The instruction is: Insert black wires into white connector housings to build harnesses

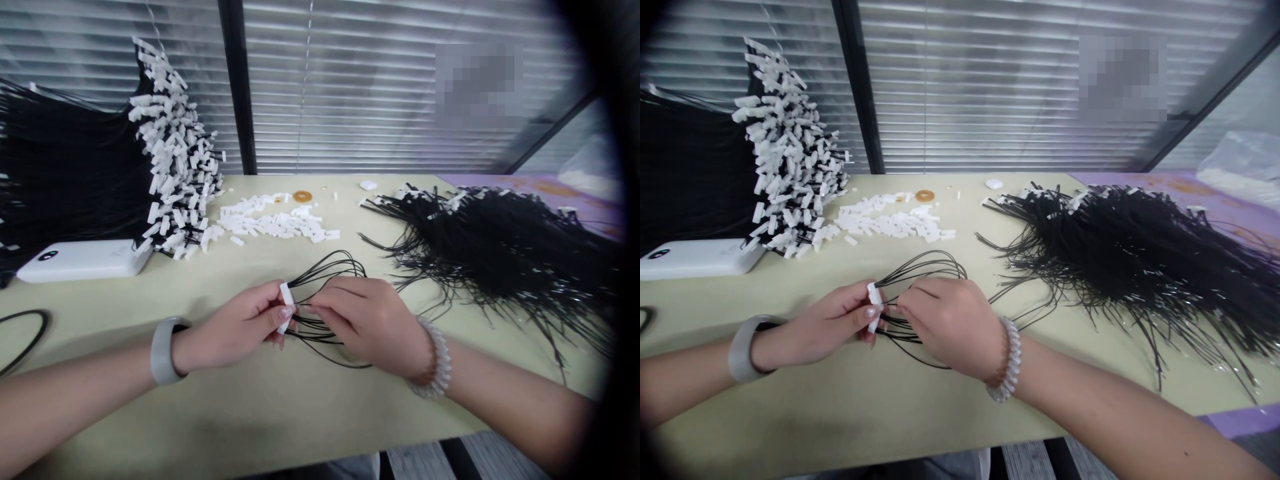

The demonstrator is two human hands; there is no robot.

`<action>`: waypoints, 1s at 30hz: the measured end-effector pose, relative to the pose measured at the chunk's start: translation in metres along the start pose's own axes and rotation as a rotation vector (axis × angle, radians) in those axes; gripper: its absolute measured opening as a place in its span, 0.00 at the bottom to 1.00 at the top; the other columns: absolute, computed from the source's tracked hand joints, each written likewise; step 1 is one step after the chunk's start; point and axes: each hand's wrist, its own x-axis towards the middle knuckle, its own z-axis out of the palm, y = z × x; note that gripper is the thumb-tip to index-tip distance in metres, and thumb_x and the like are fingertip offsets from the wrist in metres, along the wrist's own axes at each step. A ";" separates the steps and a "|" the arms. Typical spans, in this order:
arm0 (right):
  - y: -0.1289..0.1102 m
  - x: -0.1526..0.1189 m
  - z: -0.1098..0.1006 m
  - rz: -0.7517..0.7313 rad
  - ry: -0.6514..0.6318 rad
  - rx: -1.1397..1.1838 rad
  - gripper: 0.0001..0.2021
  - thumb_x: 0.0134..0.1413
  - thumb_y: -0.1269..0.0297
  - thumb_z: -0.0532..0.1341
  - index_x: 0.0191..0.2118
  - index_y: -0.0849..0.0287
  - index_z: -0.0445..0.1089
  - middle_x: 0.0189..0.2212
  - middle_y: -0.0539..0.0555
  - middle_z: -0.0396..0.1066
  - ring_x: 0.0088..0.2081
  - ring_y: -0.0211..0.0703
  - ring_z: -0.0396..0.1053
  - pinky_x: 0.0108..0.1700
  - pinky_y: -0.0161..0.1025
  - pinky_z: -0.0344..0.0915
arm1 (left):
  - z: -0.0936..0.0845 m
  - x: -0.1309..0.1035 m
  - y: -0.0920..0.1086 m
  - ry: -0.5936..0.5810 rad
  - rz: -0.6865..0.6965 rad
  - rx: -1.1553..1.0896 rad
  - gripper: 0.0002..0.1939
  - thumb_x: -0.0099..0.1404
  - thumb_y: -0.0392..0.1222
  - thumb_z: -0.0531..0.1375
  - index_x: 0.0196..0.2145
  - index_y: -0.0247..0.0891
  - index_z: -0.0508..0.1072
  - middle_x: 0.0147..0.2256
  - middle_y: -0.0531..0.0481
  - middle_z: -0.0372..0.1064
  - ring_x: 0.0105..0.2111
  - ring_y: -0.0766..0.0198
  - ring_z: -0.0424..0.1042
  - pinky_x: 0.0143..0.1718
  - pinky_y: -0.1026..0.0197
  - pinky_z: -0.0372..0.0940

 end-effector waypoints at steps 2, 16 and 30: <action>0.002 -0.001 0.000 -0.067 0.020 -0.076 0.10 0.58 0.68 0.51 0.31 0.61 0.69 0.24 0.50 0.66 0.26 0.33 0.60 0.27 0.32 0.55 | 0.000 0.000 -0.001 -0.004 -0.016 -0.026 0.11 0.66 0.46 0.49 0.31 0.36 0.60 0.29 0.53 0.60 0.27 0.69 0.65 0.29 0.64 0.62; 0.001 0.002 -0.009 -0.386 0.136 -0.339 0.06 0.54 0.71 0.54 0.32 0.63 0.68 0.23 0.51 0.67 0.25 0.36 0.62 0.24 0.37 0.54 | 0.001 0.001 0.001 -0.032 -0.012 -0.081 0.11 0.65 0.48 0.50 0.33 0.37 0.62 0.29 0.53 0.59 0.26 0.69 0.61 0.28 0.65 0.62; -0.001 0.004 -0.011 -0.388 0.123 -0.385 0.07 0.55 0.71 0.55 0.31 0.63 0.70 0.24 0.50 0.69 0.24 0.35 0.61 0.23 0.36 0.54 | 0.000 0.000 0.000 -0.053 -0.041 -0.094 0.11 0.66 0.47 0.50 0.33 0.37 0.62 0.29 0.53 0.60 0.27 0.70 0.61 0.29 0.66 0.62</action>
